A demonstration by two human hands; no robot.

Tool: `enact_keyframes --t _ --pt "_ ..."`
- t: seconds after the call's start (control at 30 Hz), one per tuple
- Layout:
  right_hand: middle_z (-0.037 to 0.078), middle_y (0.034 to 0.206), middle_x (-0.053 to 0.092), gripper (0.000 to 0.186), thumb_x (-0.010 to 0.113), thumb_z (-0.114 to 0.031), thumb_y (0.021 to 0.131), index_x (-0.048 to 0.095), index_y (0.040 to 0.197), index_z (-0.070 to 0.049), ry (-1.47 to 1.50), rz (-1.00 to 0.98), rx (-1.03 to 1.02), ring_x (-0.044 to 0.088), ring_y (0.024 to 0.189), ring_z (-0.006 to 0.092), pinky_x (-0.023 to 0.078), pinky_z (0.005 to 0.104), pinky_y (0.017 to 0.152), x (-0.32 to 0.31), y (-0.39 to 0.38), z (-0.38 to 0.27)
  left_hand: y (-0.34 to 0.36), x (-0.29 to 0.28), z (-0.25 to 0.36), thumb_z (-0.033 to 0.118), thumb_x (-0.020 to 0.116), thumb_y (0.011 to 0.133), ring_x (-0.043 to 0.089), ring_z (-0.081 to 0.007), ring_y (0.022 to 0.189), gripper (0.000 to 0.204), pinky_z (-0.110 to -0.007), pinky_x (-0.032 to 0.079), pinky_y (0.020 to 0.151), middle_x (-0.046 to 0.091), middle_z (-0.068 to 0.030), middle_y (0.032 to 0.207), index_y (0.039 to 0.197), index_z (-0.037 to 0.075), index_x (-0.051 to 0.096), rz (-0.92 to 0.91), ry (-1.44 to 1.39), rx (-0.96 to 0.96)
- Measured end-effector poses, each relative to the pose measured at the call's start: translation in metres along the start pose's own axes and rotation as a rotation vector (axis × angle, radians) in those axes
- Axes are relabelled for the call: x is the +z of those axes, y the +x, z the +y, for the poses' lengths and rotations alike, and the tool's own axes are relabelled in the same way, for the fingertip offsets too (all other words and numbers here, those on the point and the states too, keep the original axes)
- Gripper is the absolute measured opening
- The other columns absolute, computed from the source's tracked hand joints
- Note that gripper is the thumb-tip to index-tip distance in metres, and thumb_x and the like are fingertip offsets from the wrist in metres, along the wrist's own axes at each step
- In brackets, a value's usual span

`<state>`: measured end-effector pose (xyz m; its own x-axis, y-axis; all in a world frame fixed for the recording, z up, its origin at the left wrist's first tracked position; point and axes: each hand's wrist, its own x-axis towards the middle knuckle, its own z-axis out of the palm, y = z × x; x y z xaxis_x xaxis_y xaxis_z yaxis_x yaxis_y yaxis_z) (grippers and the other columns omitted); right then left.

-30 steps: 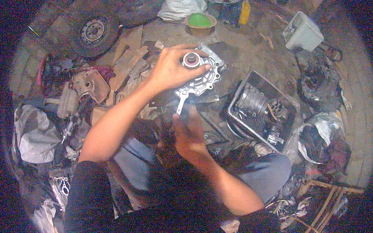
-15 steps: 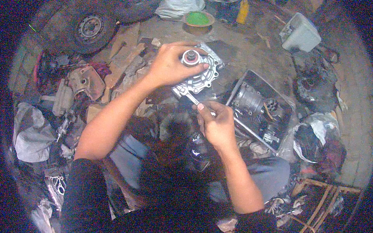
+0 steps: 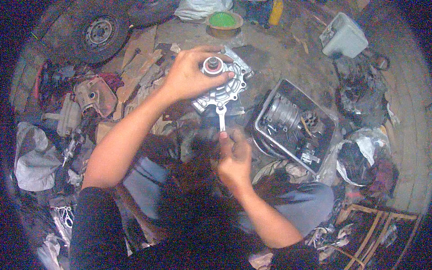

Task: The person is sitting on the floor in a cluttered workshop, using a wrench to tighten bolts on a silver mechanical component, likely a motor or pump housing. They repeatedly adjust the wrench and rotate the part to access different fasteners.

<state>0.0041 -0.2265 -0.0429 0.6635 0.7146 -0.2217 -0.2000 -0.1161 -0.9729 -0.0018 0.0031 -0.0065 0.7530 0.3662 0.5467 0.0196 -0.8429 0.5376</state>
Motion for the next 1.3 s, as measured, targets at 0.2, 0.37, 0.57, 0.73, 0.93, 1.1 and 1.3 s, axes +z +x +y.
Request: enact_keyframes --t 0.2,0.37,0.57,0.73,0.93,1.1,1.3 --pt "0.007 0.063 0.055 0.033 0.050 -0.036 0.109 0.053 0.101 -0.005 -0.380 0.025 -0.266 0.050 0.041 0.0147 0.036 0.0283 0.036 0.007 0.006 0.032 0.000 -0.001 0.000 0.044 0.083 0.078 0.070 -0.0352 0.113 0.042 -0.042 0.053 0.099 0.071 -0.0215 0.123 0.107 0.014 0.081 -0.001 -0.027 -0.006" --pt "0.006 0.063 0.055 0.028 0.050 -0.032 0.109 0.056 0.102 -0.005 -0.314 0.024 -0.175 0.047 0.039 0.0143 0.033 0.0291 0.034 0.011 0.008 0.020 0.001 0.000 0.002 0.044 0.084 0.077 0.070 -0.0353 0.112 0.042 -0.041 0.054 0.099 0.071 -0.0215 0.123 0.107 0.014 0.081 -0.003 -0.030 -0.009" --pt "0.001 0.057 0.052 0.025 0.060 -0.023 0.103 0.069 0.093 -0.002 -0.270 -0.089 0.195 0.043 0.040 0.0104 0.029 0.0271 0.037 -0.041 0.031 -0.046 0.000 0.000 -0.003 0.043 0.084 0.076 0.070 -0.0353 0.111 0.041 -0.041 0.054 0.099 0.071 -0.0204 0.123 0.106 0.015 0.081 0.019 -0.039 0.016" --pt "0.017 0.088 0.073 0.036 0.068 -0.032 0.096 0.072 0.102 0.003 -0.940 -0.331 -0.132 0.068 0.087 0.0284 0.051 0.0411 0.083 -0.092 0.108 -0.085 0.006 -0.003 -0.003 0.042 0.085 0.076 0.070 -0.0355 0.111 0.039 -0.042 0.053 0.099 0.072 -0.0205 0.122 0.104 0.015 0.081 -0.052 -0.049 0.031" --pt "0.011 0.075 0.066 0.032 0.058 -0.029 0.103 0.065 0.099 0.002 -0.758 -0.317 -0.095 0.065 0.070 0.0219 0.050 0.0371 0.069 -0.088 0.086 -0.084 0.008 -0.016 -0.012 0.041 0.086 0.077 0.058 -0.0366 0.127 0.053 -0.044 0.045 0.110 0.058 -0.0186 0.137 0.123 0.017 0.074 -0.266 -0.081 0.060" --pt "0.009 0.068 0.063 0.027 0.042 -0.025 0.111 0.044 0.122 -0.001 -0.425 -0.445 0.116 0.054 0.047 0.0165 0.044 0.0319 0.049 -0.055 0.032 -0.071 0.005 -0.023 -0.025 0.039 0.088 0.073 0.050 -0.0368 0.135 0.066 -0.044 0.041 0.114 0.048 -0.0184 0.146 0.133 0.018 0.067 -0.380 -0.185 0.130" --pt "0.010 0.065 0.063 0.026 0.043 -0.025 0.110 0.047 0.120 -0.001 -0.325 -0.478 0.129 0.050 0.042 0.0146 0.039 0.0298 0.041 -0.042 0.013 -0.044 0.004 -0.018 -0.025 0.034 0.092 0.066 0.048 -0.0376 0.137 0.075 -0.044 0.039 0.116 0.046 -0.0188 0.147 0.134 0.017 0.065 -0.367 -0.192 0.156"
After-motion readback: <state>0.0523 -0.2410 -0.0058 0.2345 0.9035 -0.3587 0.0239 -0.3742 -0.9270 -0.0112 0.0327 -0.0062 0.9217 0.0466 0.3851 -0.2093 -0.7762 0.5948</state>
